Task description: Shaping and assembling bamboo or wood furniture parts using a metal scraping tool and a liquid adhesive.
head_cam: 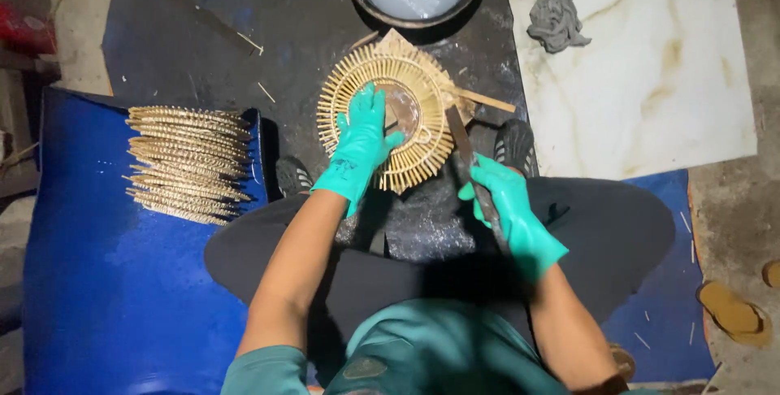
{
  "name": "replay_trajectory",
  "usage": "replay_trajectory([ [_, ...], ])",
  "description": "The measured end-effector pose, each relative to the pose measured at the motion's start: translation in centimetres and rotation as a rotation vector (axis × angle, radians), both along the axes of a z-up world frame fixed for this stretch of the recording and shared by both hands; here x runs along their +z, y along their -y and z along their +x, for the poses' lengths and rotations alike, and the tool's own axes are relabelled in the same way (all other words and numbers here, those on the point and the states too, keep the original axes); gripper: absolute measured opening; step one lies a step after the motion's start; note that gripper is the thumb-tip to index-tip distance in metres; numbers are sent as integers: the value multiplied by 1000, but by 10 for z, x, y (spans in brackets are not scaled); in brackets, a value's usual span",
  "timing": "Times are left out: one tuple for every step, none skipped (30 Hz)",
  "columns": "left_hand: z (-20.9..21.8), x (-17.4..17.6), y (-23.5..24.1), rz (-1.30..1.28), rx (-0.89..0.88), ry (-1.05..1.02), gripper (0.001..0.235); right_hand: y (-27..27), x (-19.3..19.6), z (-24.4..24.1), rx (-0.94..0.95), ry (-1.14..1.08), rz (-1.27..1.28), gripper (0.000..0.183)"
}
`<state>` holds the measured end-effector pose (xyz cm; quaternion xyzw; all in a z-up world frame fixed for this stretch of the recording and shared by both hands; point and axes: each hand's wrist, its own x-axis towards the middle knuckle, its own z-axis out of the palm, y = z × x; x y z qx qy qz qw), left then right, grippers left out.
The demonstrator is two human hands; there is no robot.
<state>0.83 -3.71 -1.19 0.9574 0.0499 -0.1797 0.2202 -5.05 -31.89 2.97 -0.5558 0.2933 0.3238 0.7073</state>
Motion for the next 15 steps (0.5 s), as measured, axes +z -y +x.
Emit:
replay_trajectory([
  [1,3,-2,4,-14,-4,101,0,1,0,31,2,-11,44],
  [1,15,1,5,-9,-7,101,-4,6,-3,36,-1,-10,44],
  [2,26,4,9,17,-67,99,-8,10,-5,-23,54,-23,46],
  [3,37,9,11,38,-127,98,-11,14,-8,-87,110,-38,48],
  [1,37,10,10,39,-130,98,-13,16,-9,-86,107,-39,48],
  [2,38,11,15,58,-159,97,-16,17,-8,-110,118,-43,49],
  [3,40,11,19,78,-189,97,-19,19,-7,-133,128,-47,49],
  [0,39,10,19,79,-193,97,-19,18,-9,-133,124,-48,49],
  [-2,39,9,24,62,-180,98,-19,16,-11,-127,110,-40,50],
  [-2,38,8,28,45,-166,98,-19,15,-11,-122,99,-34,51],
  [-1,36,8,28,44,-167,98,-19,12,-12,-122,97,-34,51],
  [0,33,8,31,37,-157,98,-18,8,-11,-112,101,-13,52],
  [1,31,7,35,29,-147,98,-18,5,-11,-102,105,8,53],
  [-1,32,7,35,34,-152,98,-16,1,-9,-97,101,8,53],
  [-4,33,7,40,35,-162,98,-13,-2,-6,-49,52,38,53],
])
